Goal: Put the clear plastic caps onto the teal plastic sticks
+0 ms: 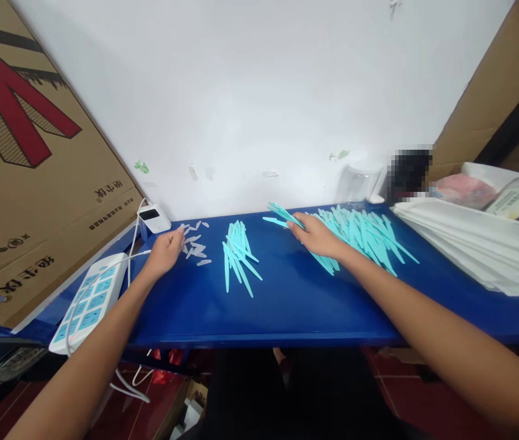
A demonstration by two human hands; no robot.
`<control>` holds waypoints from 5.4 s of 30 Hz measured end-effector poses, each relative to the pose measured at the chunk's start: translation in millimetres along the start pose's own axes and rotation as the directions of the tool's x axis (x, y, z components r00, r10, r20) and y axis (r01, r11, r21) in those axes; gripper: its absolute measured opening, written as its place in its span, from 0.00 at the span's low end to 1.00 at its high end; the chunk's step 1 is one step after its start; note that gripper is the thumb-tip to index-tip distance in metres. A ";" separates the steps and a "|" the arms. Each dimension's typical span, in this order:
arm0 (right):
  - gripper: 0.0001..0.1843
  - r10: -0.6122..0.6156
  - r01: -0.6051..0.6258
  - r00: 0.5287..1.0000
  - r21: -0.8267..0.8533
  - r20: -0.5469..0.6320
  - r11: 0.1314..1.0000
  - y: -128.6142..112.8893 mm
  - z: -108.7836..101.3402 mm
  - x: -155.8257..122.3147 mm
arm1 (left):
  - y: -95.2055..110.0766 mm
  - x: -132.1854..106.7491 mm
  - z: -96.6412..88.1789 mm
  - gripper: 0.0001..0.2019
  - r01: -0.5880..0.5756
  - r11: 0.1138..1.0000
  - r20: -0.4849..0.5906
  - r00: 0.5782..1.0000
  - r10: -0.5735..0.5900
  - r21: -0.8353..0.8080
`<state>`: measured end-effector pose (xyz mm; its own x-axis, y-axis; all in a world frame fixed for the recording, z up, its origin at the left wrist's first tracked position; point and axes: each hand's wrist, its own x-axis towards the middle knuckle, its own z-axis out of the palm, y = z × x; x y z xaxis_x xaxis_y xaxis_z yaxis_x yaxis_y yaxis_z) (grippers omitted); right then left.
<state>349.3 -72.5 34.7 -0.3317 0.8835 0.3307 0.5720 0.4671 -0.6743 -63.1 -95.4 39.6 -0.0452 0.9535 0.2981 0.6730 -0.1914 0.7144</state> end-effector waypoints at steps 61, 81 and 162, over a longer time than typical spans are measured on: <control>0.14 -0.068 0.066 0.997 -0.107 -0.020 0.992 4.2 3.9 1.4 | -15.3 -25.9 -27.1 0.19 0.217 0.973 0.055 0.975 -0.213 -0.083; 0.14 -0.082 0.081 0.997 -0.103 -0.013 0.991 1.7 2.5 0.2 | 7.7 -8.5 11.0 0.32 -0.143 0.539 0.235 0.966 -0.105 0.830; 0.16 -0.047 0.047 0.999 0.059 -0.002 0.997 0.9 0.5 0.8 | 40.5 9.5 37.7 0.23 -0.138 0.990 0.129 0.982 0.136 0.014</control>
<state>349.2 -71.3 34.0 -0.3566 0.8607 0.3635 0.5108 0.5054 -0.6955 -8.4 -85.3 47.5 0.1418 0.9407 0.3082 0.6830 -0.3183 0.6574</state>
